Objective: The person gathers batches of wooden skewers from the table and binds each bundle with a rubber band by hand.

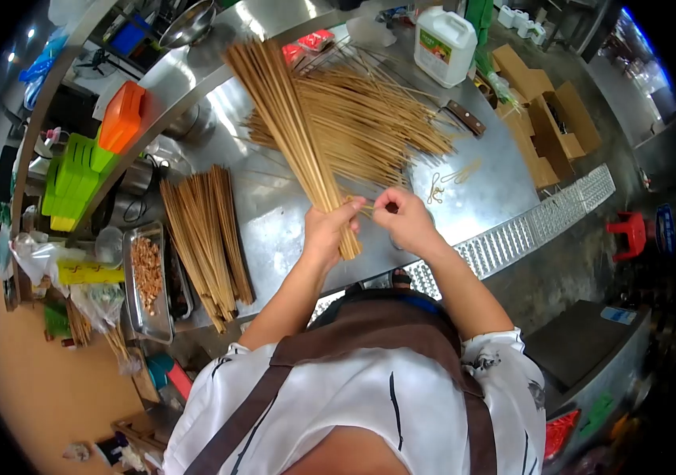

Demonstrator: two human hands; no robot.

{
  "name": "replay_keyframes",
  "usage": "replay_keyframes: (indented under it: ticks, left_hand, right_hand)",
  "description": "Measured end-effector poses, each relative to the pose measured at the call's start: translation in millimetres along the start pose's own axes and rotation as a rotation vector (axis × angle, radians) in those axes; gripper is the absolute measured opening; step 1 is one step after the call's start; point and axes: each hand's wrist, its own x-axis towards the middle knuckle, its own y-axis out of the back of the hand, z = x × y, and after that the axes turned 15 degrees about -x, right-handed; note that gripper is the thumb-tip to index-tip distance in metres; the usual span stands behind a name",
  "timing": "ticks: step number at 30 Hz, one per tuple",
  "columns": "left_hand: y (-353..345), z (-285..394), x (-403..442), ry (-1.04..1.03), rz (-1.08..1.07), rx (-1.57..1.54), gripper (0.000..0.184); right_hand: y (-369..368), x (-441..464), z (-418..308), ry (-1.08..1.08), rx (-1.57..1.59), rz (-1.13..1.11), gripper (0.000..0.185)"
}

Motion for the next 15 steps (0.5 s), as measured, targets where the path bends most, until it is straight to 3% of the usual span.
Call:
replay_keyframes:
  ticks: [2,4,9,11,13,14,15]
  left_hand:
    - [5,2,-2,-0.016,0.013,0.023,0.017]
    - [11,5,-5,-0.017,0.050,0.041,0.019]
    - [33,3,-10,0.037,-0.018,-0.021,0.021]
    - [41,4,-13,0.054,-0.041,-0.087,0.020]
    - [49,5,-15,0.041,-0.104,-0.085,0.019]
    - [51,6,-14,0.027,-0.126,-0.093,0.019]
    - [48,9,-16,0.027,-0.139,-0.085,0.019]
  right_hand:
    - [4,0,-7,0.032,0.025,-0.011,0.003]
    - [3,3,-9,0.027,0.474,-0.153,0.004]
    - [-7,6,-9,0.079,1.066,-0.405,0.009]
    - [-12,8,-2,0.074,1.210,-0.610,0.010]
    - [-15,14,11,-0.053,1.232,-1.123,0.015]
    - [-18,11,13,-0.035,1.229,-1.109,0.015]
    - [-21,4,6,-0.097,0.898,-1.169,0.017]
